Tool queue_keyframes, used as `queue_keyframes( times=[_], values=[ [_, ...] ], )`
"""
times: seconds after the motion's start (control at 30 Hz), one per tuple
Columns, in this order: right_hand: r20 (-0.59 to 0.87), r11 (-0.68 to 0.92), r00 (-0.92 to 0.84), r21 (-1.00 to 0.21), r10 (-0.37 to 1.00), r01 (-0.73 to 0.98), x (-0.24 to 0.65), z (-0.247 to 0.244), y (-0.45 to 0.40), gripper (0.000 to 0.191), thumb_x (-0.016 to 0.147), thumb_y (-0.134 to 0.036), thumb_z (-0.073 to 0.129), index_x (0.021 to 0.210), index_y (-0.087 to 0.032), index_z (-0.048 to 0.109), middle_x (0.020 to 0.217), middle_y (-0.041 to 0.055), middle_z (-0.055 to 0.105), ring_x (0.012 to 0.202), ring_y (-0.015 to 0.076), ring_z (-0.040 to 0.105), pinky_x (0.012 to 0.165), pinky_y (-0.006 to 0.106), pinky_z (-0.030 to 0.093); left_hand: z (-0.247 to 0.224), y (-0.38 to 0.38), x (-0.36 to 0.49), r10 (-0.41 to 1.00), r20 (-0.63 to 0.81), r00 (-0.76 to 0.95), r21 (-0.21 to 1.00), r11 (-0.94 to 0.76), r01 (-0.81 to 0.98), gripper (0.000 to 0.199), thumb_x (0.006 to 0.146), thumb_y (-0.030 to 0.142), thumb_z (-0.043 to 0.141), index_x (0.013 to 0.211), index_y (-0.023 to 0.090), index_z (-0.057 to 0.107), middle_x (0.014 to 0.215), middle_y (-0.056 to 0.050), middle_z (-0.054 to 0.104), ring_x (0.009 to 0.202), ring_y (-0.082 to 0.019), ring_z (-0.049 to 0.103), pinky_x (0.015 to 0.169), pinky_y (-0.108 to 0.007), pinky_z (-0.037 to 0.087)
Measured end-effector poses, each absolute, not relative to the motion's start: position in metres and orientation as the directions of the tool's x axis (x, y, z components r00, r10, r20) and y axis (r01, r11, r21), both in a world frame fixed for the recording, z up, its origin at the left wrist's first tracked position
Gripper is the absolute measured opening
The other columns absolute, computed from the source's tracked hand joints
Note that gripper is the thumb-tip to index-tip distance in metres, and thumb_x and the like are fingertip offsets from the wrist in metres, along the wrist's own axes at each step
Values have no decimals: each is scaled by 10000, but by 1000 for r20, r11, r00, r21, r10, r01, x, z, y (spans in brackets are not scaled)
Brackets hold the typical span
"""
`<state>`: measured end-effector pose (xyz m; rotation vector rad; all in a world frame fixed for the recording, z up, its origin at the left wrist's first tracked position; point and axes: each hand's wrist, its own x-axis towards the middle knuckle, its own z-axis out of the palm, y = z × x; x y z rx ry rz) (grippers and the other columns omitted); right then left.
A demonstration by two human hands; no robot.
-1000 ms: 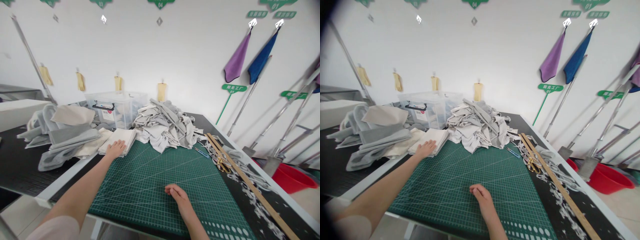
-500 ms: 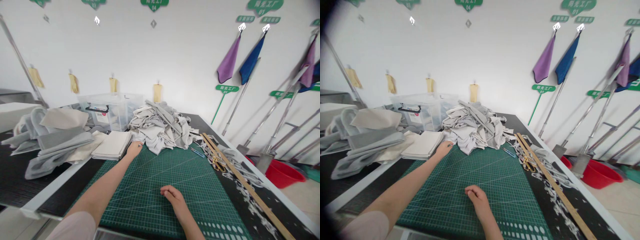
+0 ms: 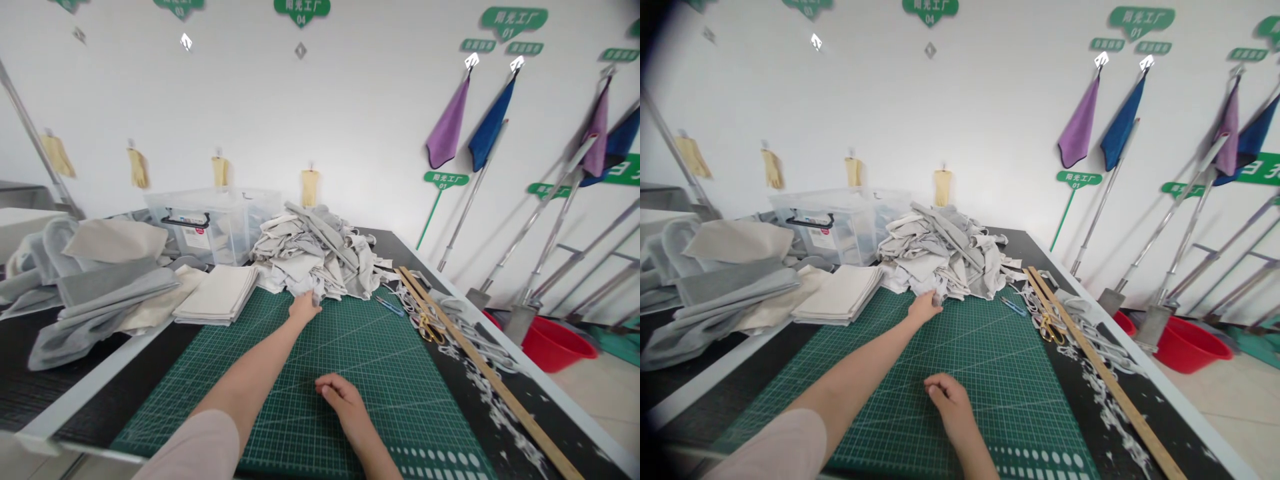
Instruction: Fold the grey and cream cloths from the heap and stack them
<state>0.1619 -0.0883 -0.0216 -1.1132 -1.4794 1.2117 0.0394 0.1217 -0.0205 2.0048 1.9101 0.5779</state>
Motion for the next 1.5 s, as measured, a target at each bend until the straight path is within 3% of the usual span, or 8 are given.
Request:
queue_keyframes(
  times=[0.23,0.4,0.53,0.8,0.97,1.13,1.3,1.5],
  values=[
    [109,128,-192,-988,975,87,162,-21,-89,161,741,-303,485,794,-205,601,756,15,588,746,154,526,704,282,390,-17,113,43,996,52,71,391,-85,916,260,745,330,393,870,166,552,958,-118,562,904,-228,506,699,-318,369],
    [110,123,-189,-991,976,59,163,-24,-88,149,742,-276,478,795,-205,598,766,13,587,761,155,530,713,285,389,-6,108,32,988,8,156,382,-147,912,186,691,305,454,705,180,591,784,-60,611,753,-180,552,611,-248,380],
    [112,128,-199,-989,974,68,162,-26,-89,148,738,-274,481,796,-205,598,760,12,585,755,155,532,705,282,392,0,93,10,974,51,219,372,-222,901,146,664,259,465,657,182,589,757,-44,605,779,-174,532,658,-246,360],
    [111,128,-199,-989,974,73,162,-26,-89,149,736,-281,483,796,-206,598,760,12,588,754,156,532,703,283,393,-8,68,-14,970,114,213,535,-241,810,125,638,216,479,535,159,519,637,-8,545,706,-145,493,648,-235,330],
    [101,118,-199,-990,975,76,162,-24,-88,156,736,-277,476,800,-202,598,770,16,590,766,159,530,717,291,392,-2,73,-12,980,144,141,789,-199,581,185,621,217,492,463,147,428,463,49,392,552,-100,440,564,-209,324],
    [95,108,-198,-993,976,56,161,-19,-90,162,737,-279,470,803,-200,596,773,19,585,772,162,528,723,298,392,36,99,-9,996,85,13,980,-86,180,165,680,239,427,543,155,396,427,64,346,433,-73,411,478,-195,345],
    [105,121,-180,-989,978,80,161,-16,-91,148,734,-259,467,785,-201,594,754,13,576,757,157,525,709,288,396,86,124,1,999,-19,-35,980,12,-197,100,690,221,427,616,161,400,480,39,438,457,-76,475,480,-195,392],
    [144,179,-186,-966,972,186,162,-18,-90,149,735,-263,463,777,-206,594,752,5,577,749,151,518,704,274,383,127,142,15,998,-56,-3,895,49,-444,106,709,173,426,605,156,411,461,27,455,423,-75,470,448,-189,389]
  ],
)
